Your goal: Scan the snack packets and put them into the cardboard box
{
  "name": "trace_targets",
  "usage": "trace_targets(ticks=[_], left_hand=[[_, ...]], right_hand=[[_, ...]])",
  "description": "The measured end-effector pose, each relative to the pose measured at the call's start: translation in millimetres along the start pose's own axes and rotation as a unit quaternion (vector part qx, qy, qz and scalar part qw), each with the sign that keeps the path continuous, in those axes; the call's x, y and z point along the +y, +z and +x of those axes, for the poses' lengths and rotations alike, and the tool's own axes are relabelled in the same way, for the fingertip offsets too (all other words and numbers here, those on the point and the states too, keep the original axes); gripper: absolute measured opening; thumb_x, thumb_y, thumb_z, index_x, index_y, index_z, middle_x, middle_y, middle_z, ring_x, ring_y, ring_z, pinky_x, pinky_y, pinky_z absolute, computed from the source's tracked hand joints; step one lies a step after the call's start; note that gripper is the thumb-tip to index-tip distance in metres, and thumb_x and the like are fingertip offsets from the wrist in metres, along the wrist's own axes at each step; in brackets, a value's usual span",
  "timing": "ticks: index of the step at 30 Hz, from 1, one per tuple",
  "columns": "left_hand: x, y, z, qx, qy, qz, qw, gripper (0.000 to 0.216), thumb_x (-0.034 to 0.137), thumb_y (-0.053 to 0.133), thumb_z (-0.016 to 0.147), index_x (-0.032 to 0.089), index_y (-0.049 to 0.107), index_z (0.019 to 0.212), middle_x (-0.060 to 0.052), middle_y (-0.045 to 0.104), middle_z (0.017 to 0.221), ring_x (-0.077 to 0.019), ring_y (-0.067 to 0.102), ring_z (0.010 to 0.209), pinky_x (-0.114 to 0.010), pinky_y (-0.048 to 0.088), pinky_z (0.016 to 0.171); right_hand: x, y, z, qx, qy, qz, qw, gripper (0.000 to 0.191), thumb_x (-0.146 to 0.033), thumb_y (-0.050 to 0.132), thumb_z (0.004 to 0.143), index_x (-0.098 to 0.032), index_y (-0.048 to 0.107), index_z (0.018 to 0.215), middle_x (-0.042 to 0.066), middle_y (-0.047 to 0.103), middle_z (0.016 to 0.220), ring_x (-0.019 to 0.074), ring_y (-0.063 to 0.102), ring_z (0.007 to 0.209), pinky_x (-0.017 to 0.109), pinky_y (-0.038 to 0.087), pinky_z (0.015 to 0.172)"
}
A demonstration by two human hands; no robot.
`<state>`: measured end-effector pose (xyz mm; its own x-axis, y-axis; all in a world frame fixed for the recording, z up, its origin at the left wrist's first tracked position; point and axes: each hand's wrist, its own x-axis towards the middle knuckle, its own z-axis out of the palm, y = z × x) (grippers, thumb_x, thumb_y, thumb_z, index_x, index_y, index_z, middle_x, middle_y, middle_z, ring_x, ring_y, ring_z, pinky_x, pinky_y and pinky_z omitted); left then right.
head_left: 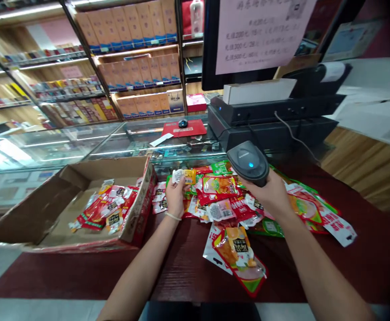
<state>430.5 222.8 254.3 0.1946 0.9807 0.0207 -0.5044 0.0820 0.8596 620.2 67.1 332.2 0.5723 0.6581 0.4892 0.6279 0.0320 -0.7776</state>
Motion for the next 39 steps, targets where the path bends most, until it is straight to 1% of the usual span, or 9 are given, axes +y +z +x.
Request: trace_targets(ticks=[5,11,16,19,26,32,35,37,39], left_hand=[[3,-22,-1,0.018,-0.052,-0.068,0.996,0.036,0.025,0.077,0.071,0.018,0.060,0.102,-0.006,0.071,0.105,-0.0168,0.069,0.096,-0.028,0.053,0.085],[0,-26,-4,-0.012,-0.063,-0.095,0.993,0.037,0.023,0.075,0.075,0.019,0.060,0.108,-0.007,0.069,0.116,-0.0213,0.065,0.110,-0.036,0.050,0.097],[-2,-28,-2,0.010,-0.084,-0.128,0.988,0.031,0.024,0.073,0.077,0.018,0.062,0.105,-0.007,0.071,0.110,-0.0207,0.069,0.101,-0.041,0.050,0.099],[-4,-30,0,0.026,-0.090,-0.136,0.986,0.028,0.023,0.072,0.078,0.018,0.061,0.103,-0.007,0.071,0.109,-0.0202,0.069,0.098,-0.042,0.050,0.099],[-6,-33,-1,0.014,-0.085,-0.139,0.986,0.029,0.022,0.071,0.078,0.017,0.061,0.105,-0.010,0.069,0.117,-0.0237,0.064,0.112,-0.041,0.049,0.101],[-1,-22,-2,0.030,-0.073,-0.089,0.993,0.030,0.025,0.074,0.075,0.016,0.062,0.102,-0.009,0.071,0.109,-0.0215,0.068,0.103,-0.034,0.054,0.092],[26,-7,-17,0.033,-0.020,0.001,0.999,0.032,0.030,0.074,0.075,0.015,0.062,0.101,-0.008,0.073,0.099,-0.0205,0.070,0.094,-0.031,0.056,0.084],[58,4,-37,-0.006,0.052,0.080,0.995,0.030,0.034,0.071,0.079,0.016,0.064,0.103,-0.007,0.074,0.097,-0.0203,0.070,0.091,-0.032,0.056,0.084],[98,10,-60,-0.057,0.139,0.180,0.972,0.026,0.033,0.069,0.081,0.018,0.068,0.103,-0.006,0.073,0.101,-0.0201,0.068,0.095,-0.033,0.054,0.090]], right_hand=[[11,29,-21,-0.142,0.019,0.034,0.989,0.048,-0.036,0.069,0.076,-0.021,0.060,0.121,0.006,0.071,0.109,0.0253,0.065,0.096,0.034,0.051,0.082],[13,44,-43,-0.289,0.044,0.025,0.956,0.054,-0.032,0.070,0.075,-0.024,0.054,0.126,0.003,0.070,0.111,0.0243,0.065,0.100,0.035,0.049,0.088],[12,48,-48,-0.325,0.058,0.013,0.944,0.064,-0.037,0.070,0.075,-0.028,0.046,0.133,0.004,0.066,0.122,0.0252,0.063,0.108,0.036,0.050,0.089],[13,49,-50,-0.349,0.058,-0.022,0.935,0.065,-0.037,0.069,0.075,-0.027,0.045,0.135,0.006,0.069,0.118,0.0279,0.065,0.107,0.040,0.050,0.090],[10,48,-50,-0.351,0.053,-0.022,0.935,0.066,-0.035,0.068,0.074,-0.024,0.048,0.136,0.006,0.071,0.113,0.0293,0.065,0.108,0.039,0.051,0.087],[12,45,-50,-0.320,0.050,-0.013,0.946,0.063,-0.037,0.068,0.073,-0.024,0.052,0.133,0.005,0.073,0.107,0.0280,0.068,0.100,0.037,0.053,0.082],[16,42,-49,-0.296,0.054,-0.035,0.953,0.057,-0.041,0.068,0.072,-0.022,0.060,0.125,0.005,0.075,0.097,0.0283,0.070,0.088,0.037,0.054,0.075],[19,40,-49,-0.270,0.055,-0.035,0.961,0.048,-0.045,0.066,0.072,-0.021,0.067,0.114,0.005,0.075,0.093,0.0290,0.070,0.084,0.038,0.055,0.072],[22,40,-48,-0.244,0.045,-0.023,0.969,0.041,-0.047,0.067,0.071,-0.023,0.071,0.103,0.004,0.075,0.086,0.0303,0.070,0.078,0.039,0.055,0.067]])
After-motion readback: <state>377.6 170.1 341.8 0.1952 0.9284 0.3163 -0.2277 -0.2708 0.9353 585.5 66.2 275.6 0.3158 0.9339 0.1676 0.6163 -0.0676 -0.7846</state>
